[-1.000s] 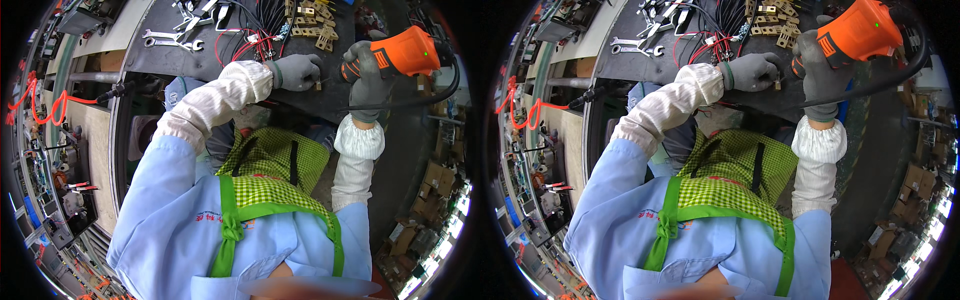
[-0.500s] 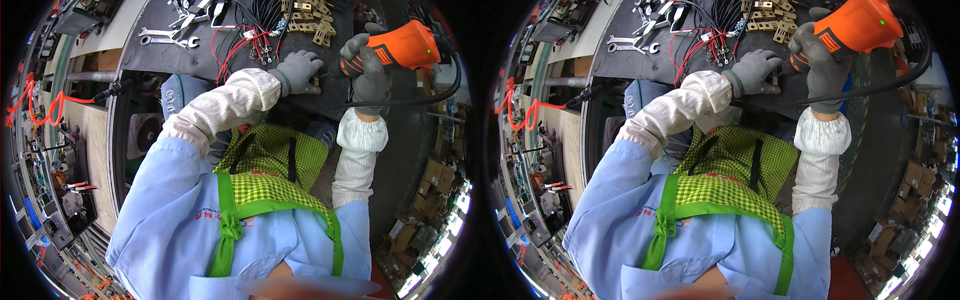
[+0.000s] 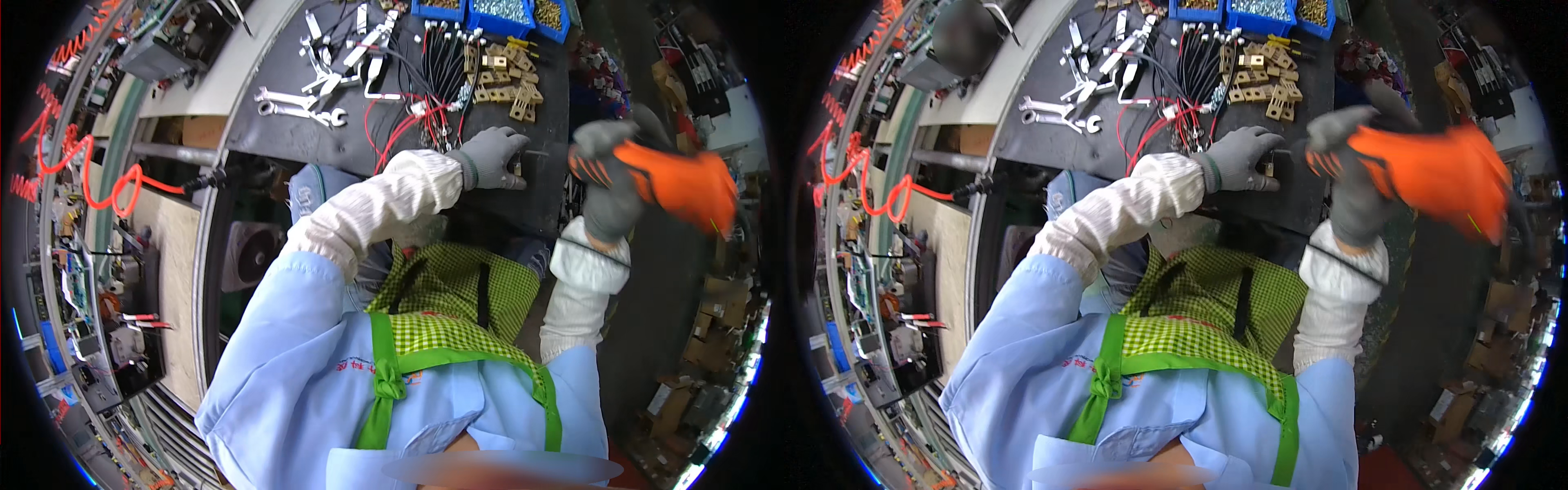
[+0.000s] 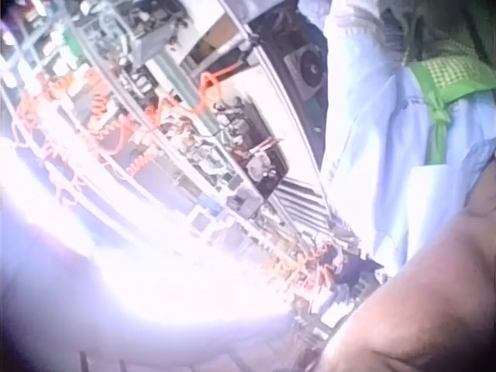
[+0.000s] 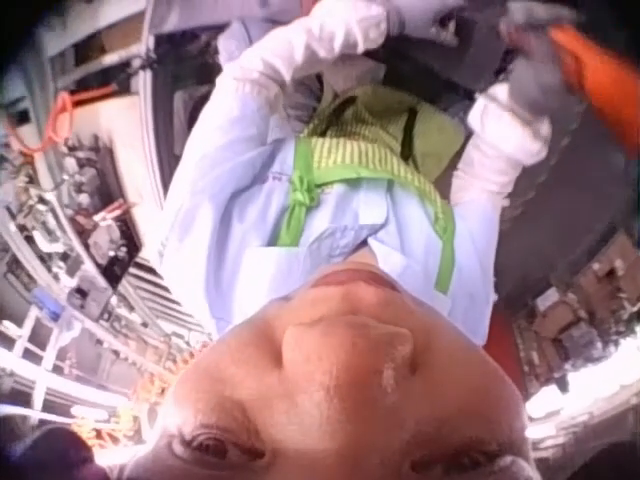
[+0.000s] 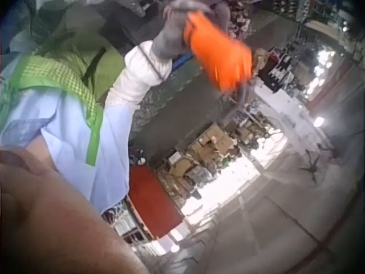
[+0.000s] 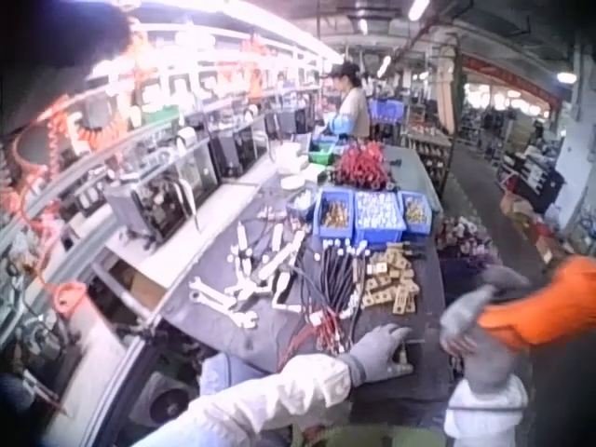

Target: The recorder is using an electric screwdriver to attach components to brass electrical contacts.

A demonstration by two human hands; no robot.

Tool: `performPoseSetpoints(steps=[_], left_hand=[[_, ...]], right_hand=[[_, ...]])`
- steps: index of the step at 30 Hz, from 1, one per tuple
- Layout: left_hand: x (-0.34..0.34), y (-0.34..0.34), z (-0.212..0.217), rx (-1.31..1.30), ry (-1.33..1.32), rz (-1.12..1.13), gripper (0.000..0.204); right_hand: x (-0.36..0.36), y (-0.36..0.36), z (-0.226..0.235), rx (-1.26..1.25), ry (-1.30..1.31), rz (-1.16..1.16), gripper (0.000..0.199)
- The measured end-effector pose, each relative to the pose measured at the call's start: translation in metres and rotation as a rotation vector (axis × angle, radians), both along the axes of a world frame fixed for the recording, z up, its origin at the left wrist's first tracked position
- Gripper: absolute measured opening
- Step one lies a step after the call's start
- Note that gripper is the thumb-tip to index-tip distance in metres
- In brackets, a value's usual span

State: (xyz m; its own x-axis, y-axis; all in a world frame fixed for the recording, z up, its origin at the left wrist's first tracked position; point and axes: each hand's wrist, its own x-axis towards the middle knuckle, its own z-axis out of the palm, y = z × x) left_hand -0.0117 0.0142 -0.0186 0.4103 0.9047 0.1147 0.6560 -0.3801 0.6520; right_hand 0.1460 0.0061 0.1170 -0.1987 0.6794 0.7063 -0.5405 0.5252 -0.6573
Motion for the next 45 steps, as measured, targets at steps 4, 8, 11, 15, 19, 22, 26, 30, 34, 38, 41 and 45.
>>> performPoseSetpoints(steps=[4, 8, 11, 15, 19, 22, 26, 30, 34, 38, 41, 45], left_hand=[[-0.052, -0.016, 0.095, -0.136, -0.680, 0.005, 0.083], [-0.141, 0.036, 0.198, -0.082, -0.551, -0.027, 0.056], [-0.191, 0.079, 0.241, -0.164, -0.064, 0.134, 0.054], [-0.194, 0.144, 0.211, 0.104, 0.762, 0.313, 0.070], [-0.239, 0.202, 0.144, -0.163, 0.757, 0.342, 0.084], [-0.227, 0.155, 0.113, 0.698, 0.294, 0.077, 0.058], [-0.157, 0.159, 0.065, 0.400, 0.462, 0.082, 0.024], [-0.106, 0.087, 0.047, 0.187, 0.358, -0.011, 0.018], [-0.085, 0.069, 0.027, 0.264, 0.407, 0.058, 0.022], [-0.068, 0.067, 0.023, 0.163, 0.573, 0.200, 0.027], [-0.067, 0.065, 0.019, 0.088, 0.640, 0.282, 0.027], [-0.060, 0.062, 0.016, 0.102, 0.632, 0.330, 0.024]], right_hand=[[0.040, -0.012, 0.011, -0.013, 0.028, -0.146, 0.053], [0.054, -0.013, -0.024, -0.090, -0.105, -0.369, 0.051], [0.039, -0.017, -0.041, -0.114, -0.129, -0.357, 0.050], [0.043, -0.014, -0.070, -0.228, -0.124, -0.360, 0.049], [0.029, -0.009, -0.061, -0.118, -0.086, -0.286, 0.054], [0.034, -0.016, -0.060, -0.122, -0.102, -0.330, 0.056], [0.037, -0.017, -0.060, -0.211, -0.042, -0.255, 0.057], [0.031, -0.021, -0.054, -0.228, -0.080, -0.351, 0.056], [0.027, -0.021, -0.054, -0.164, -0.127, -0.356, 0.053], [0.028, -0.025, -0.054, -0.220, -0.184, -0.376, 0.050], [0.028, -0.030, -0.054, -0.229, -0.161, -0.320, 0.051], [0.029, -0.031, -0.057, -0.235, -0.159, -0.326, 0.052]])
